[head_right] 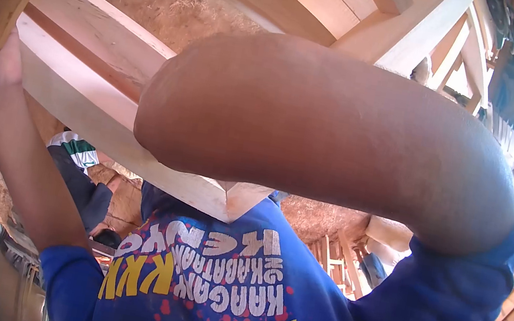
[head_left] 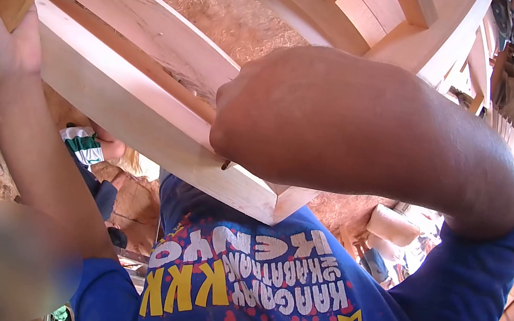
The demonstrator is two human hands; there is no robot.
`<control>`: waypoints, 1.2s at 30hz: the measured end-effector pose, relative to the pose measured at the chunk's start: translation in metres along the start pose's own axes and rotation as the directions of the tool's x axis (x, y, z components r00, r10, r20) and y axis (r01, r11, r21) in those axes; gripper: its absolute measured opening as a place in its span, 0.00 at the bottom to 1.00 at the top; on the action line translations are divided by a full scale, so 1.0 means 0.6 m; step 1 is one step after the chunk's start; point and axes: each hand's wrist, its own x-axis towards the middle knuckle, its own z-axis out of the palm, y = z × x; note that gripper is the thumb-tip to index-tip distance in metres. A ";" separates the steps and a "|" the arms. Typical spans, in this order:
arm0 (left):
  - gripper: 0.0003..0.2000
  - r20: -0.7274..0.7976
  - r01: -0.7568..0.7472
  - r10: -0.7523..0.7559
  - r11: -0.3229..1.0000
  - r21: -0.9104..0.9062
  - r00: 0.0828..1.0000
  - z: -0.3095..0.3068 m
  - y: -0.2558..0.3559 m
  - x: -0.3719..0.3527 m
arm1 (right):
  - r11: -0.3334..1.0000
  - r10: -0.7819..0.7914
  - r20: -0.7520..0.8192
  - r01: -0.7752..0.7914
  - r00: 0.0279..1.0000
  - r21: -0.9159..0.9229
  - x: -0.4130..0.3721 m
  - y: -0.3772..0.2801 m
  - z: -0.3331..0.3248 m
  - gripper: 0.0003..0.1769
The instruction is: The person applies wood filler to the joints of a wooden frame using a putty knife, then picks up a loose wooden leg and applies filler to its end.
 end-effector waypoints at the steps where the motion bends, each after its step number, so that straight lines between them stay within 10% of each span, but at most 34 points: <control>1: 0.35 -0.004 -0.013 0.013 1.000 -0.018 1.000 0.002 0.000 -0.001 | 0.999 -0.013 -0.021 0.013 1.000 0.034 -0.002 0.002 0.000 0.11; 10: 0.39 0.065 -0.027 0.028 1.000 -0.008 0.998 -0.014 0.008 -0.007 | 0.954 -0.057 -0.240 0.124 0.969 0.272 -0.028 -0.005 -0.012 0.04; 16: 0.37 0.641 -0.323 0.300 0.942 -0.084 0.706 -0.023 0.011 -0.014 | 0.983 -0.015 -0.123 0.037 0.992 0.179 -0.016 -0.004 -0.017 0.04; 25: 0.37 0.456 -0.217 0.152 0.972 0.094 0.877 -0.019 0.017 -0.002 | 0.999 0.005 0.068 -0.007 0.998 0.036 0.005 -0.006 -0.019 0.05; 36: 0.40 0.546 -0.266 0.168 0.958 0.104 0.821 -0.027 0.063 -0.043 | 0.992 -0.095 0.176 0.109 0.980 -0.071 -0.008 -0.023 -0.046 0.08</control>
